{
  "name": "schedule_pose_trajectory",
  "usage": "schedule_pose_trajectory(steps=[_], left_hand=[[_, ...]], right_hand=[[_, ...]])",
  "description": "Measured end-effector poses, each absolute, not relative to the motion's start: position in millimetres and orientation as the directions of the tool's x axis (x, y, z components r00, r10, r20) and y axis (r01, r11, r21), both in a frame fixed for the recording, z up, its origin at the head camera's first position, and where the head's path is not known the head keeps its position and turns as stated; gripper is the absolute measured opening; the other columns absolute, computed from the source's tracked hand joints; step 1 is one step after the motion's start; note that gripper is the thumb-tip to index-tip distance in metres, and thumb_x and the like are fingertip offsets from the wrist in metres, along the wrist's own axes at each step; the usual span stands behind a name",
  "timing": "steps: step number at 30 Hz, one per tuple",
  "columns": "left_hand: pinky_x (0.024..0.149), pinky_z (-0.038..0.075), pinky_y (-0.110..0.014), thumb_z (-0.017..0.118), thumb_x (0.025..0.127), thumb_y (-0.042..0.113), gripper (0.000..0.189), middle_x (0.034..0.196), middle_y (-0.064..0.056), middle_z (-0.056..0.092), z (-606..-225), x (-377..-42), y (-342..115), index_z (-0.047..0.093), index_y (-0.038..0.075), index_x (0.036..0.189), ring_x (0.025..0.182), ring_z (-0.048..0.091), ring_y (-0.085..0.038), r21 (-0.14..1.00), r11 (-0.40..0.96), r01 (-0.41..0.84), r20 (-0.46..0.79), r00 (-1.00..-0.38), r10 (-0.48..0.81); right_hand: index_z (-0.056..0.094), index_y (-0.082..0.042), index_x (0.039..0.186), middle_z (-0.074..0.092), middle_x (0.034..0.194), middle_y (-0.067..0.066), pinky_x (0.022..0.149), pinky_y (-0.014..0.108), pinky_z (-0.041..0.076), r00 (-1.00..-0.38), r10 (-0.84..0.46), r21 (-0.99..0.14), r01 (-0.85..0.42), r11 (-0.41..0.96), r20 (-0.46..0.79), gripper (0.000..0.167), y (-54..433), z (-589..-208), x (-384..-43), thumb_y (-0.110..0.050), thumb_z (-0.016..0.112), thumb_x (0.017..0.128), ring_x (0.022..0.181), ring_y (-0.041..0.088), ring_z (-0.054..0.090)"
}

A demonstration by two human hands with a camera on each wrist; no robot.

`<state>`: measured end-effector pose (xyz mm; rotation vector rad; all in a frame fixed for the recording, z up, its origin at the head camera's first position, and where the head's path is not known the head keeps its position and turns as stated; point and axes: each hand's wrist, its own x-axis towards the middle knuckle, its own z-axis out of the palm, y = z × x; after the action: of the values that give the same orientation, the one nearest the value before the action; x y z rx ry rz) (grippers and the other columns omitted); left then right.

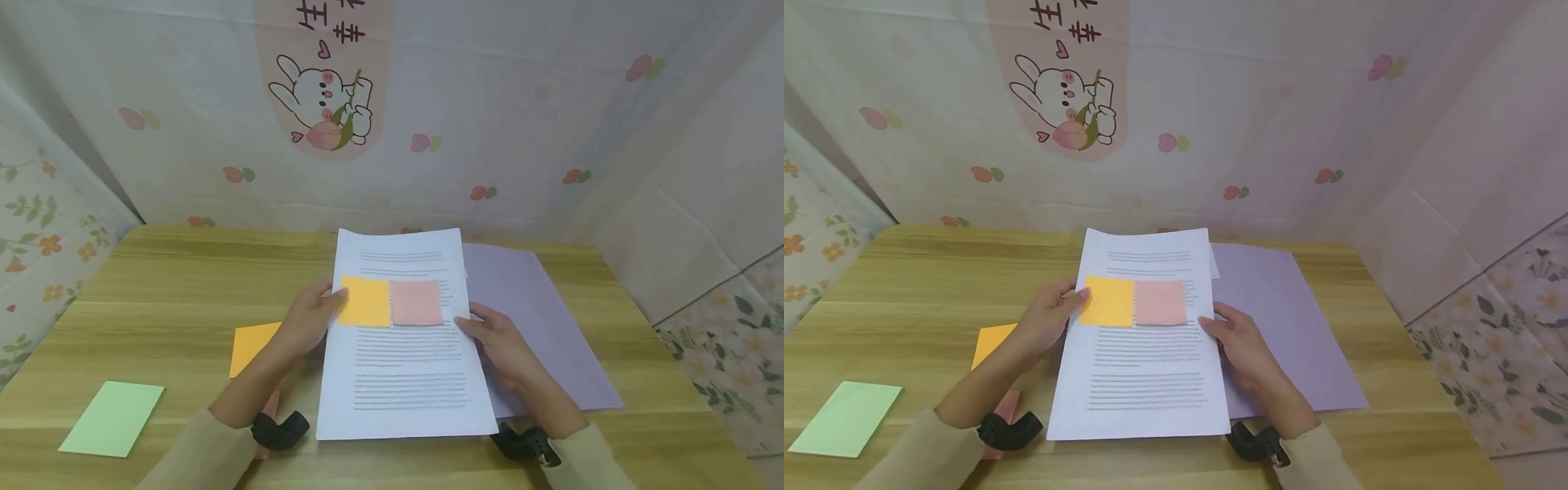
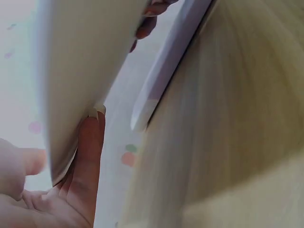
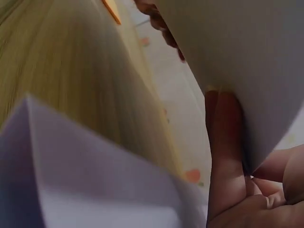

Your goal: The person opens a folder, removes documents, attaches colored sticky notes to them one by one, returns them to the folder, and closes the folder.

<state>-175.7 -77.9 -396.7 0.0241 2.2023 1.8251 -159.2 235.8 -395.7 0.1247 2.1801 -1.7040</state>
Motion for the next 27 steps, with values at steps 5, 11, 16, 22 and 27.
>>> schedule_pose_trajectory(steps=[5,11,16,22,27], left_hand=[[0.067,0.060,-0.030,0.026,0.109,0.025,0.052,0.117,-0.026,0.069,-404,-173,-73,0.037,0.000,0.153,0.077,0.070,-0.015,0.975,0.091,-0.201,-0.218,-0.940,0.261],[0.088,0.060,-0.040,0.044,0.101,0.010,0.040,0.116,-0.012,0.072,-409,-152,-55,0.059,0.004,0.137,0.101,0.071,-0.021,0.812,0.570,0.126,-0.080,-0.943,0.322],[0.105,0.052,-0.046,0.057,0.098,0.019,0.042,0.136,-0.015,0.062,-408,-126,-21,0.060,0.001,0.136,0.126,0.061,-0.031,0.421,0.764,0.489,0.034,-0.850,0.526],[0.108,0.050,-0.050,0.060,0.098,0.041,0.063,0.147,-0.020,0.051,-410,-106,19,0.046,0.008,0.149,0.136,0.053,-0.037,0.307,0.746,0.591,0.078,-0.797,0.600],[0.114,0.041,-0.058,0.058,0.090,0.070,0.097,0.167,-0.020,0.020,-411,-94,54,0.019,0.018,0.162,0.151,0.030,-0.043,0.289,0.697,0.656,0.094,-0.745,0.661]], right_hand=[[0.038,-0.007,0.153,0.076,0.108,-0.002,0.078,0.027,0.060,-0.920,-0.179,-0.929,0.314,0.194,-0.348,0.053,259,-399,-160,-0.026,0.051,0.106,0.093,0.014,0.075],[0.030,-0.006,0.156,0.076,0.106,-0.007,0.078,0.029,0.062,-0.916,-0.181,-0.933,0.342,0.116,-0.358,0.061,299,-396,-156,-0.031,0.053,0.106,0.093,0.012,0.075],[0.033,-0.016,0.154,0.076,0.109,-0.008,0.080,0.030,0.062,-0.911,-0.158,-0.924,0.378,0.056,-0.382,0.056,333,-394,-147,-0.033,0.054,0.105,0.096,0.013,0.076],[0.028,-0.025,0.157,0.074,0.109,-0.013,0.080,0.030,0.062,-0.909,-0.112,-0.916,0.400,0.038,-0.401,0.059,363,-393,-143,-0.034,0.054,0.105,0.096,0.011,0.075],[0.039,-0.035,0.148,0.074,0.107,-0.013,0.078,0.028,0.062,-0.908,-0.110,-0.911,0.410,-0.042,-0.404,0.044,384,-390,-146,-0.030,0.051,0.107,0.094,0.009,0.073]])
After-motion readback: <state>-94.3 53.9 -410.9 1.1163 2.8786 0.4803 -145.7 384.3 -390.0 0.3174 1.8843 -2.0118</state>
